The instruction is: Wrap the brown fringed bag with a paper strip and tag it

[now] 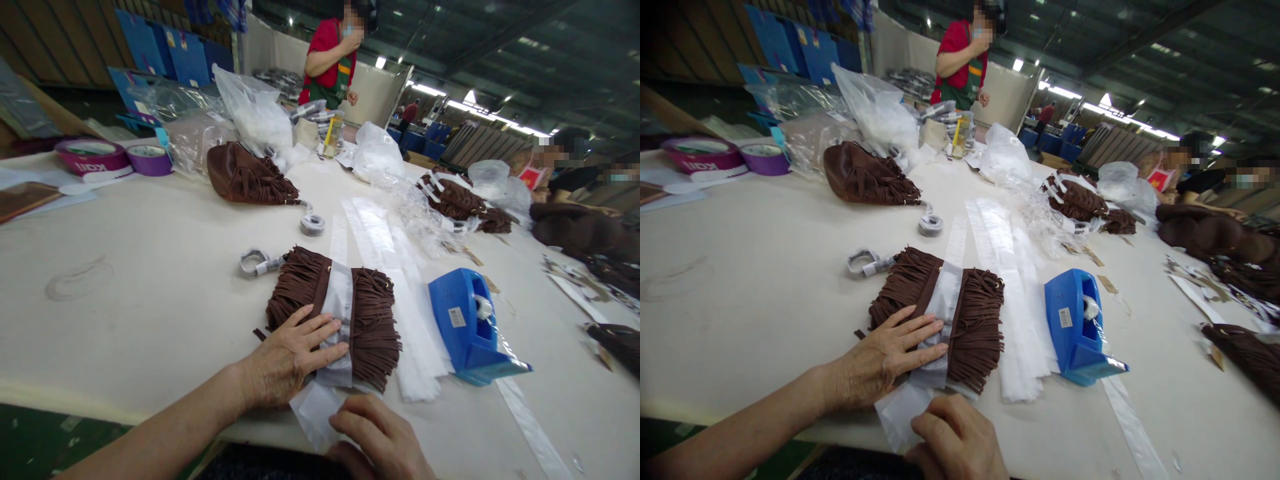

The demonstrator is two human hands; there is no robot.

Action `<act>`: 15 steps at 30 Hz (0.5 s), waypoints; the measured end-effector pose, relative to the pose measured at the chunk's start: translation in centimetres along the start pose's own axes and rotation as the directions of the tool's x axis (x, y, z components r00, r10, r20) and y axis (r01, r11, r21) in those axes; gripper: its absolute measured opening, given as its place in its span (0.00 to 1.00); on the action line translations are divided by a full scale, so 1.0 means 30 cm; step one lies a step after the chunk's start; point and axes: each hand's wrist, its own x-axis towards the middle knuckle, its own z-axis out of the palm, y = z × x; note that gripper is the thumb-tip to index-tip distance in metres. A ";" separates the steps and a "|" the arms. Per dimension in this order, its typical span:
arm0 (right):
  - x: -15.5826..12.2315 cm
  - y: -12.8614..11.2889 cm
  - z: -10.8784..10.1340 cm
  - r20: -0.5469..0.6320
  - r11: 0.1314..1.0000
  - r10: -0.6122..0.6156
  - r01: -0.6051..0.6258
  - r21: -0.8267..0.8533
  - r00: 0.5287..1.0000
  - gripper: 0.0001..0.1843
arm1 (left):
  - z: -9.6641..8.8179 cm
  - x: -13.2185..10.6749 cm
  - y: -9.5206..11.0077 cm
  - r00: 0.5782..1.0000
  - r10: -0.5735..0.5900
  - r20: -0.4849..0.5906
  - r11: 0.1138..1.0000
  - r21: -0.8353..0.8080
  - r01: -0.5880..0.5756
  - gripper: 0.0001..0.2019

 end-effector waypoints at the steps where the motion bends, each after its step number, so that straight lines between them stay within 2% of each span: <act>1: -0.003 0.003 0.000 0.018 1.000 0.007 -0.007 0.000 1.000 0.09 | -0.001 0.000 0.001 1.000 -0.003 0.001 1.000 -0.001 0.003 0.27; 8: -0.017 0.017 0.033 -0.019 0.992 0.113 -0.114 -0.046 0.993 0.16 | -0.004 -0.002 0.004 1.000 -0.011 0.015 1.000 -0.008 0.011 0.29; 12: -0.029 0.001 0.060 -0.087 0.995 -0.001 -0.007 -0.099 0.996 0.09 | -0.042 0.003 0.005 0.995 -0.010 0.095 0.998 -0.061 0.016 0.35; 15: -0.066 -0.016 0.099 -0.076 0.991 -0.112 0.105 -0.087 0.991 0.09 | -0.077 0.011 0.001 0.979 0.003 0.205 0.996 -0.092 0.016 0.42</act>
